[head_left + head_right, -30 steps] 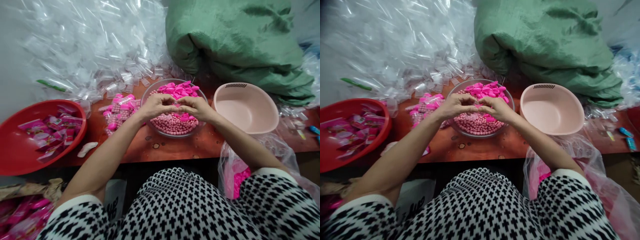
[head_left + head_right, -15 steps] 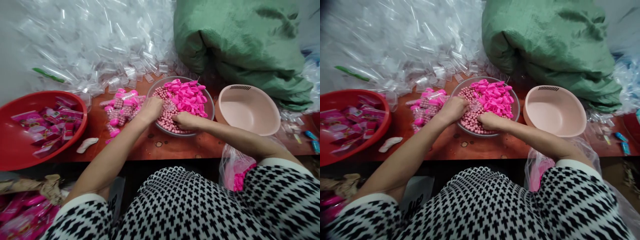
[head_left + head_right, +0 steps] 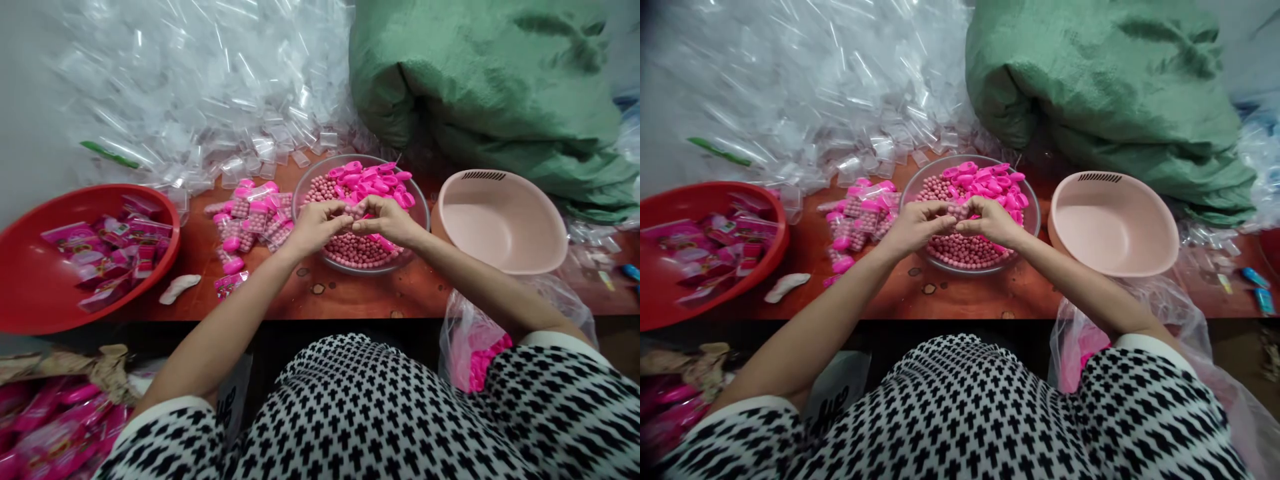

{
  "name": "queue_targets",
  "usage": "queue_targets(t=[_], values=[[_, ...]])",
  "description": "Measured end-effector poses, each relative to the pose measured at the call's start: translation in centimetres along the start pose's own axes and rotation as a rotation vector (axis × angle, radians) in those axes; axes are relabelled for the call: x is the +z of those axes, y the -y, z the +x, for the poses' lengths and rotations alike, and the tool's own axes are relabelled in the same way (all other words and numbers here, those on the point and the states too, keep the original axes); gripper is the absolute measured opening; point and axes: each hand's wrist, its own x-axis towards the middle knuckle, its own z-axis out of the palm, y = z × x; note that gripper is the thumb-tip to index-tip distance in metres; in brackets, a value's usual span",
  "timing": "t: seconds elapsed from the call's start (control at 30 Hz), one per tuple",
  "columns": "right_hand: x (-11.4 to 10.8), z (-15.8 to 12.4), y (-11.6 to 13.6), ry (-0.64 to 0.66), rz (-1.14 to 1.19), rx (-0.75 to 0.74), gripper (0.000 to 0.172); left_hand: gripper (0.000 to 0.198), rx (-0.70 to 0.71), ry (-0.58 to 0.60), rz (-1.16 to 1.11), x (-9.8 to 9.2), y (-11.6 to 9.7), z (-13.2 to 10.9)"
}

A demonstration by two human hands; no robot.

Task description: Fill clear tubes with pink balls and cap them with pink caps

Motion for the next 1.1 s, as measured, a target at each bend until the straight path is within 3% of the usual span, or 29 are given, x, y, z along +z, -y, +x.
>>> queue_targets(t=[0.17, 0.3, 0.43, 0.57, 0.67, 0.77, 0.93, 1.03, 1.1], values=[[-1.7, -1.2, 1.0, -0.056, -0.320, -0.178, 0.048, 0.046, -0.025, 0.042, -0.200, 0.6, 0.9, 0.6], [-2.6, -1.7, 2.8, 0.024, -0.711, -0.375, 0.027, 0.046, 0.000, 0.074, -0.206, 0.5, 0.9, 0.7], [-2.6, -1.5, 3.8, 0.099, -0.923, -0.428, 0.016, 0.039, 0.032, 0.062, -0.103, 0.6, 1.0, 0.8], [-3.3, -2.5, 4.4, 0.043, -0.928, -0.318, 0.016, 0.028, 0.026, -0.097, -0.064, 0.8, 1.3, 0.8], [-4.1, -3.7, 4.5, 0.166, -0.972, -0.177, 0.024, 0.024, -0.018, -0.196, -0.251, 1.0, 1.3, 0.9], [-3.7, -3.9, 3.9, 0.132, -1.224, -0.045, 0.023, 0.027, -0.062, -0.201, -0.447, 1.3, 1.1, 1.0], [0.1, -2.6, 2.3, 0.075, -1.562, 0.231, 0.030, 0.033, -0.081, -0.161, -0.566, 1.8, 0.8, 1.1], [0.8, -2.0, 1.7, 0.041, -1.573, 0.258, 0.027, 0.031, -0.063, -0.161, -0.566, 1.8, 1.0, 1.0], [-0.1, -1.8, 1.3, -0.005, -1.383, 0.207, 0.020, 0.029, -0.069, -0.164, -0.560, 1.7, 1.0, 0.9]])
